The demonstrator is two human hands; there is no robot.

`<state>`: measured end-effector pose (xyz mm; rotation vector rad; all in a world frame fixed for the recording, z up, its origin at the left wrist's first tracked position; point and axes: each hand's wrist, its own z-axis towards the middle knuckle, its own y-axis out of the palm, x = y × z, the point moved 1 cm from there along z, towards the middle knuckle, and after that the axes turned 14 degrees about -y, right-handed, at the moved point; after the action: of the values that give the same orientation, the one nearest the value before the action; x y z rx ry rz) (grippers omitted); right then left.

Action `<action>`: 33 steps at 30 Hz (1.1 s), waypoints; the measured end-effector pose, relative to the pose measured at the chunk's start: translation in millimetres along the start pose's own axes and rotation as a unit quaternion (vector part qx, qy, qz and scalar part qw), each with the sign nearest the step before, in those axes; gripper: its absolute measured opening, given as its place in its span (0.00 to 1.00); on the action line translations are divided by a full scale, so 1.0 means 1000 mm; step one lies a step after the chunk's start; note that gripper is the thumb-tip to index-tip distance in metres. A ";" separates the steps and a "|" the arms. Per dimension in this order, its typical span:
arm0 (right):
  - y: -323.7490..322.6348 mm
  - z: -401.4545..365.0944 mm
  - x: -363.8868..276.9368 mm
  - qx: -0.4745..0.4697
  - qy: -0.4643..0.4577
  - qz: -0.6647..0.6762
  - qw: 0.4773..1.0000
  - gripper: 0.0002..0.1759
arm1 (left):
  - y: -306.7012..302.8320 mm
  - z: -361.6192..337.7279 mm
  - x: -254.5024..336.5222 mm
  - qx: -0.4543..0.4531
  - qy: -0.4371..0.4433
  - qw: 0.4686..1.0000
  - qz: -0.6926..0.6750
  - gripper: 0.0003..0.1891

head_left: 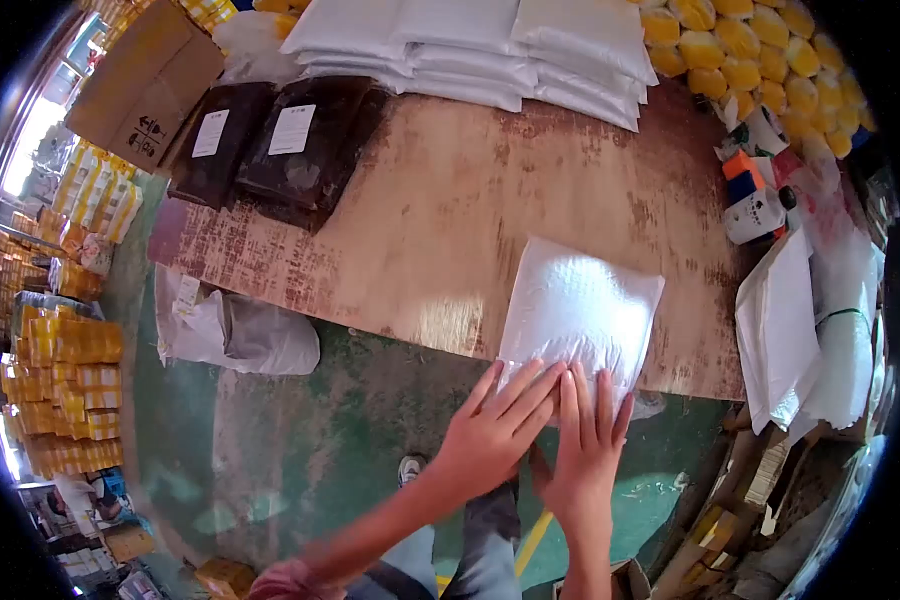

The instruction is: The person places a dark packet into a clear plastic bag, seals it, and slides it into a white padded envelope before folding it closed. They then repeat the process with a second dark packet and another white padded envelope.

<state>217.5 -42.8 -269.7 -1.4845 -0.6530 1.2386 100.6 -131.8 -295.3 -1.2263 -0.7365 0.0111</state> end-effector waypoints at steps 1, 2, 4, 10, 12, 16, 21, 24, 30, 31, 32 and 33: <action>0.007 0.000 0.011 -0.008 -0.016 -0.012 1.000 0.35 | 0.007 0.004 -0.004 -0.008 0.016 0.999 0.030 0.23; 0.010 -0.001 0.018 0.008 -0.023 -0.016 1.000 0.31 | 0.004 0.008 -0.008 -0.001 0.037 0.998 0.049 0.25; 0.016 -0.007 0.029 0.039 -0.037 -0.027 0.998 0.25 | 0.005 0.008 -0.010 0.003 0.042 0.998 0.049 0.26; 0.029 -0.021 0.069 0.203 -0.075 0.032 0.976 0.15 | 0.000 0.022 -0.027 -0.032 0.021 0.999 -0.007 0.34; 0.007 -0.020 0.069 0.184 -0.091 0.048 0.978 0.15 | -0.012 0.028 -0.030 -0.040 0.037 0.996 -0.073 0.31; -0.048 0.020 0.094 0.221 -0.068 0.157 0.960 0.14 | -0.027 0.071 -0.032 -0.010 0.029 0.981 -0.194 0.20; -0.046 0.104 0.146 0.242 -0.048 0.471 0.847 0.22 | 0.000 0.177 -0.014 -0.101 -0.153 0.817 -0.547 0.20; -0.038 0.116 0.159 0.188 0.098 0.612 0.762 0.31 | -0.003 0.187 0.007 -0.050 -0.235 0.886 -0.397 0.22; -0.074 0.091 0.175 0.106 0.181 0.587 0.782 0.45 | 0.009 0.184 0.025 -0.187 -0.351 0.823 -0.406 0.39; -0.072 0.083 0.184 0.081 0.194 0.591 0.779 0.49 | 0.017 0.183 0.024 -0.227 -0.311 0.778 -0.496 0.45; -0.068 0.073 0.199 0.093 0.165 0.565 0.803 0.52 | 0.017 0.188 0.025 -0.286 -0.325 0.744 -0.509 0.47; -0.066 0.075 0.205 0.103 0.137 0.538 0.825 0.54 | 0.011 0.196 0.030 -0.344 -0.339 0.705 -0.520 0.49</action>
<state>226.7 185.2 -275.1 -1.8336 0.6339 1.7692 26.8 49.2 -262.2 -1.3182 -2.1710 -0.8674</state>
